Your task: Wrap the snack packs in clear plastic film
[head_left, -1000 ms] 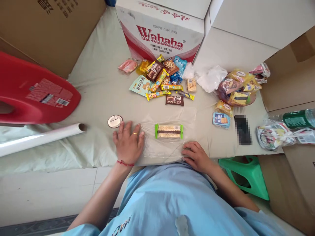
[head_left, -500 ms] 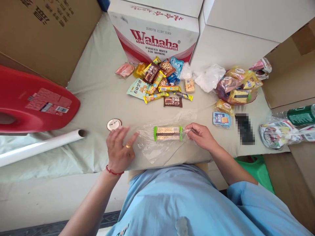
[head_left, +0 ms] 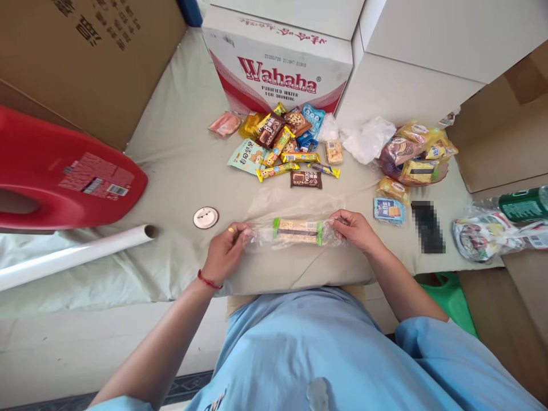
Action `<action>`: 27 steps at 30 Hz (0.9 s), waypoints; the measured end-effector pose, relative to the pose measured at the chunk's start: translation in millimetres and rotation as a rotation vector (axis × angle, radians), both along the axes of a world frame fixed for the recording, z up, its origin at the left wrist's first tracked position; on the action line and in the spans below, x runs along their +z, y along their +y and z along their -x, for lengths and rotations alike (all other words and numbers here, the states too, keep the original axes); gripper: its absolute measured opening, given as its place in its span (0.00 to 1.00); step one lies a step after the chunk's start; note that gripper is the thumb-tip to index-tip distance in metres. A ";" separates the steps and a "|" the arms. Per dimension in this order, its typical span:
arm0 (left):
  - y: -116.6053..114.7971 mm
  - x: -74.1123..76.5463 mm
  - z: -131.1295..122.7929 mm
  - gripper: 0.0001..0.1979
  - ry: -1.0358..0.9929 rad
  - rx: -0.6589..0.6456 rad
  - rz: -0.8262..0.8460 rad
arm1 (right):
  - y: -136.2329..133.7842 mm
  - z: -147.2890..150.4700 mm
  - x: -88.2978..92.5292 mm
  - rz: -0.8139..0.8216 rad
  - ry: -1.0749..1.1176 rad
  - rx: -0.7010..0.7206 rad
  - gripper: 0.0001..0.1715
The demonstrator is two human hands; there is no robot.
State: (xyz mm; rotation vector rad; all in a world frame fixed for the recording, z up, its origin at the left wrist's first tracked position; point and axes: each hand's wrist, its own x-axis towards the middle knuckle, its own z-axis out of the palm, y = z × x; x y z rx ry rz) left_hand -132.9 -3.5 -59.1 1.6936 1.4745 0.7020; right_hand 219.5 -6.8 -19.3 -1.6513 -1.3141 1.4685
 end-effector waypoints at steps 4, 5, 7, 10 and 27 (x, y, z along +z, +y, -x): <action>14.1 7.6 -10.2 0.15 0.071 0.323 -0.033 | 3.4 -5.6 -9.9 -0.060 -0.194 -0.019 0.19; 13.4 10.9 -12.2 0.13 0.104 0.420 -0.112 | 3.5 -7.2 -12.4 -0.084 -0.295 -0.010 0.17; 4.5 19.5 -15.8 0.11 0.168 0.623 -0.316 | 2.6 -10.5 -14.8 -0.125 -0.522 0.041 0.13; -21.2 33.2 -23.9 0.08 0.238 0.681 -0.616 | 2.6 -14.4 -9.3 -0.200 -0.821 0.132 0.12; -1.1 13.2 -95.0 0.16 0.479 -0.172 -0.429 | 106.5 64.0 -4.2 -0.162 -0.884 0.488 0.19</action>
